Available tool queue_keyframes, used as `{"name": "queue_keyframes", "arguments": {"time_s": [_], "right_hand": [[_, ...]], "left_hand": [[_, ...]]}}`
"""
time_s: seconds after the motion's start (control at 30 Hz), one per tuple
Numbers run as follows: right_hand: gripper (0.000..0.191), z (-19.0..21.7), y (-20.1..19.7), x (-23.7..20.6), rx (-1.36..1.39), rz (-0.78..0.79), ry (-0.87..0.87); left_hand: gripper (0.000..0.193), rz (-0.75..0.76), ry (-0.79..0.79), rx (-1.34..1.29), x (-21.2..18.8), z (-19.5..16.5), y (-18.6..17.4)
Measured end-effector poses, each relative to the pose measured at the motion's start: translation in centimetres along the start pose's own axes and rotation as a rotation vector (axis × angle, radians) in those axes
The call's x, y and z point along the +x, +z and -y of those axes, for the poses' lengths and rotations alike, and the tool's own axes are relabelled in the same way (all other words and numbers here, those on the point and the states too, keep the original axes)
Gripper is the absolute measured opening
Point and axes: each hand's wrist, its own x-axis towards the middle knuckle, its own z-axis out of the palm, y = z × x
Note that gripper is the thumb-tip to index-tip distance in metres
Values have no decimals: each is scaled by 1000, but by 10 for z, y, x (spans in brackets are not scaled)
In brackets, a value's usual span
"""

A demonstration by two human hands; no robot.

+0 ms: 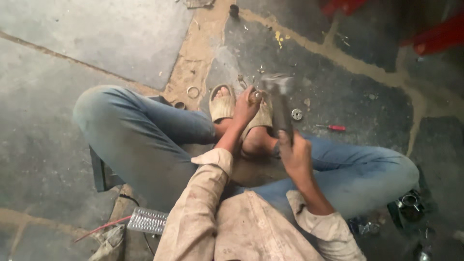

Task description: The person sits cross-legged on the floor and repeatedly strikes a small metal part with a hammer. They hold the part with one hand and use the hammer with the other, occasionally adjusting the part's position.

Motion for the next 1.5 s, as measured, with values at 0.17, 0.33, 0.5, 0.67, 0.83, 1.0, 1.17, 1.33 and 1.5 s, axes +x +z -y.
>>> {"name": "queue_keyframes", "arguments": {"time_s": [0.17,0.33,0.5,0.67,0.83,1.0,1.17,1.33,1.5], "right_hand": [[50,-32,11,10,-34,35,128],[43,-14,-86,20,248,-262,318],[50,8,-74,-1,113,-332,-253],[61,-27,14,4,25,7,278],[53,-43,-24,-6,458,-7,404],[49,-13,-107,-5,324,-365,-79],[56,-22,-65,-7,88,-301,-252],[59,-57,29,-2,177,86,261],[54,-38,-103,8,242,-215,133]], "left_hand": [[41,-112,127,35,2,20,13],[47,-86,80,120,10,25,15],[35,47,-127,16,-5,18,14],[34,-64,106,10,0,15,1],[41,-78,-7,49,12,12,4],[34,-120,149,19,6,10,12],[22,4,44,39,-3,10,12],[31,-146,90,11,-6,11,7],[33,-92,63,46,5,11,12]]}}
